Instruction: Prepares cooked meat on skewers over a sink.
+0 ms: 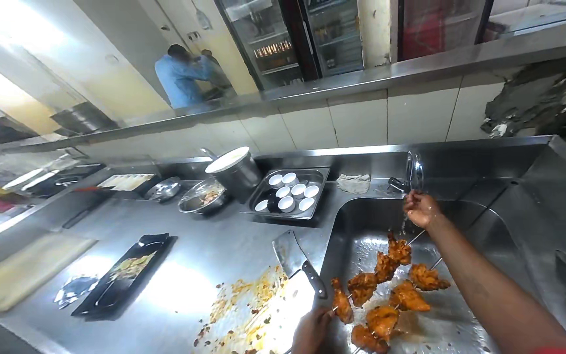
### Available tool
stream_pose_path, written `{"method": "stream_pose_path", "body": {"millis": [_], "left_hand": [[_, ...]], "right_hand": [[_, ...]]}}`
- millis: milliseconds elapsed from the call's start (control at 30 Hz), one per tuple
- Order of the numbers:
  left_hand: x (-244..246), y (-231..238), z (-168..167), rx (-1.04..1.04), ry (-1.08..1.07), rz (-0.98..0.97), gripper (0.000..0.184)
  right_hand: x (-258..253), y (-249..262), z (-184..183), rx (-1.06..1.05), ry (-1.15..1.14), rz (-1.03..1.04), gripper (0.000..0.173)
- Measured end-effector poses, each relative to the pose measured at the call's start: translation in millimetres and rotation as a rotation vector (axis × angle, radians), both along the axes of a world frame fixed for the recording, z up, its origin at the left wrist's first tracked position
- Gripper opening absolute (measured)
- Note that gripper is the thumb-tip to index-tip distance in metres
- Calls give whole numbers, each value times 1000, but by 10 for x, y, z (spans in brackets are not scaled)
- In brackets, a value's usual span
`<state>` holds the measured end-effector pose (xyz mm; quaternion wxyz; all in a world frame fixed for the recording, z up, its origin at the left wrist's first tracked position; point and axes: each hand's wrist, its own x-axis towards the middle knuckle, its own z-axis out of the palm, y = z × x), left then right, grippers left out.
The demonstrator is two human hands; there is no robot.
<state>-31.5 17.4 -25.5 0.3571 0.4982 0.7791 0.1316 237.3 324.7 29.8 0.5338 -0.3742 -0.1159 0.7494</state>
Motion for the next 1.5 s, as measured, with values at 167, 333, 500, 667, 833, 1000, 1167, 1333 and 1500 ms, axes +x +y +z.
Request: {"method": "stream_pose_path", "body": {"millis": [167, 333, 500, 667, 833, 1000, 1167, 1333, 1500], "left_hand": [[-34, 19, -23, -12, -1, -1, 32], [-19, 13, -8, -5, 1, -2, 33], [8, 6, 30, 3, 15, 0, 33], [3, -9, 32, 37, 16, -20, 32], [5, -27, 36, 63, 1, -26, 31], [-3, -33, 18, 72, 2, -31, 30], [19, -36, 61, 88, 4, -35, 30], [20, -35, 46, 85, 2, -29, 32], [11, -30, 40, 79, -15, -20, 32]], "right_hand": [[120, -874, 194, 566, -762, 1251, 26], [15, -890, 217, 576, -1067, 1098, 27], [5, -238, -3, 84, -365, 115, 19], [29, 64, -18, -83, 123, -84, 25], [322, -472, 39, 331, -625, 854, 27], [449, -534, 121, 411, -1070, 1070, 28], [257, 18, -113, 20, -267, 93, 15], [237, 38, -63, -32, -23, 162, 24], [674, -447, 138, 340, -955, 1290, 19]]}}
